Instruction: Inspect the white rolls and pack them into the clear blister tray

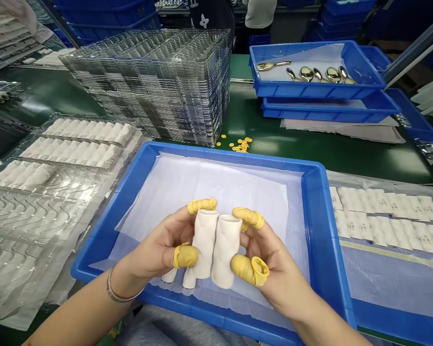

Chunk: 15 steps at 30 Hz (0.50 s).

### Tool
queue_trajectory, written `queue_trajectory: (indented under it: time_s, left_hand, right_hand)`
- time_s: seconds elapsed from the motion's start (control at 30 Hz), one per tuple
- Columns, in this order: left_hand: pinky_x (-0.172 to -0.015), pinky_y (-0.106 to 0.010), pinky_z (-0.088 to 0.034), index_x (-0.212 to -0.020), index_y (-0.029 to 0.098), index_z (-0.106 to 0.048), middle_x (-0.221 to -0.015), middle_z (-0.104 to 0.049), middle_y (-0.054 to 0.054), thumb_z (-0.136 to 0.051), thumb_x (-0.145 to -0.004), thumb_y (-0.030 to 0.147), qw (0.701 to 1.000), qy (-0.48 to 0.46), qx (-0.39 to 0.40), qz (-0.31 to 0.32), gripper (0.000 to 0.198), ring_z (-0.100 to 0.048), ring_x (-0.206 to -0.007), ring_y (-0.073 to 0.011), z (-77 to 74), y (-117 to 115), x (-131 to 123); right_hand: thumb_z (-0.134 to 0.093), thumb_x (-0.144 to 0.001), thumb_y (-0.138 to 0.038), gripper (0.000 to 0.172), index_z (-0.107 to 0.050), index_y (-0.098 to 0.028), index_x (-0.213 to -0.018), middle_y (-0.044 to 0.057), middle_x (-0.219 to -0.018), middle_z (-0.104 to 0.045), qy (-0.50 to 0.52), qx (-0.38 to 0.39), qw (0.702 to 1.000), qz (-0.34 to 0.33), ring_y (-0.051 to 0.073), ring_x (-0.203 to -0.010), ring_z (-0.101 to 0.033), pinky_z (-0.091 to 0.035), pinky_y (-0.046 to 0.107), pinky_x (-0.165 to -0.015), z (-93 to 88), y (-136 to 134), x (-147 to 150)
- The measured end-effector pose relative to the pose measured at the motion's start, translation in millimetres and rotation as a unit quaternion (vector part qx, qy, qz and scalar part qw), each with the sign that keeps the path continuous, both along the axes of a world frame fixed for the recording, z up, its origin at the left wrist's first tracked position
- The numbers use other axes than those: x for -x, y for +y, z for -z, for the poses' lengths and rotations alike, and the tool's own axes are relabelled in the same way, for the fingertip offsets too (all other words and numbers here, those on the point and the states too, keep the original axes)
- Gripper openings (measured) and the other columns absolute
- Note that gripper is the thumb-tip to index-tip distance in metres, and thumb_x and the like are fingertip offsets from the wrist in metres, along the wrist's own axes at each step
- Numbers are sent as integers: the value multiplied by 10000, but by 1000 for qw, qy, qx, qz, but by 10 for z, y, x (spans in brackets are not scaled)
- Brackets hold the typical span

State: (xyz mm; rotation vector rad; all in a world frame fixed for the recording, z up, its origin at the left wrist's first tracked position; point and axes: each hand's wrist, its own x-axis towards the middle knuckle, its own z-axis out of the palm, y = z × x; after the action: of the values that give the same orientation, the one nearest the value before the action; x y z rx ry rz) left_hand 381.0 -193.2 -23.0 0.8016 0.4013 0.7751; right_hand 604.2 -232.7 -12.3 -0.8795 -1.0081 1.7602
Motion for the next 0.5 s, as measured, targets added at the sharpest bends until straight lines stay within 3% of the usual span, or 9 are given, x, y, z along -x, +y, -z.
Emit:
queue_trajectory:
  time_s: [0.27,0.5]
  left_hand:
    - [-678,-210,-623,-1490,419,-579,-1149,-716,-31,-784,-922,201,999,-29,-23,1,642,-703,-844,-131,50,12,32]
    - [-739,-240,-607,-1426,338,-640,-1195,-703,-74,-842,-875,246,1000,6,-19,-17,595,-674,-981,-179,44,30,13]
  right_hand:
    - [-818,-964,-457,441,-664,-508,-1374,31,-1138,-736,27,15,1000,-1,170,-782,-739,-638,279,-676,-7,24,-7]
    - [-840,-940,-490,431,-705,-502,-1349,35,-1165,-754,16,8,1000,7,183,-837,-742,-641,271,-679,-46,41,3]
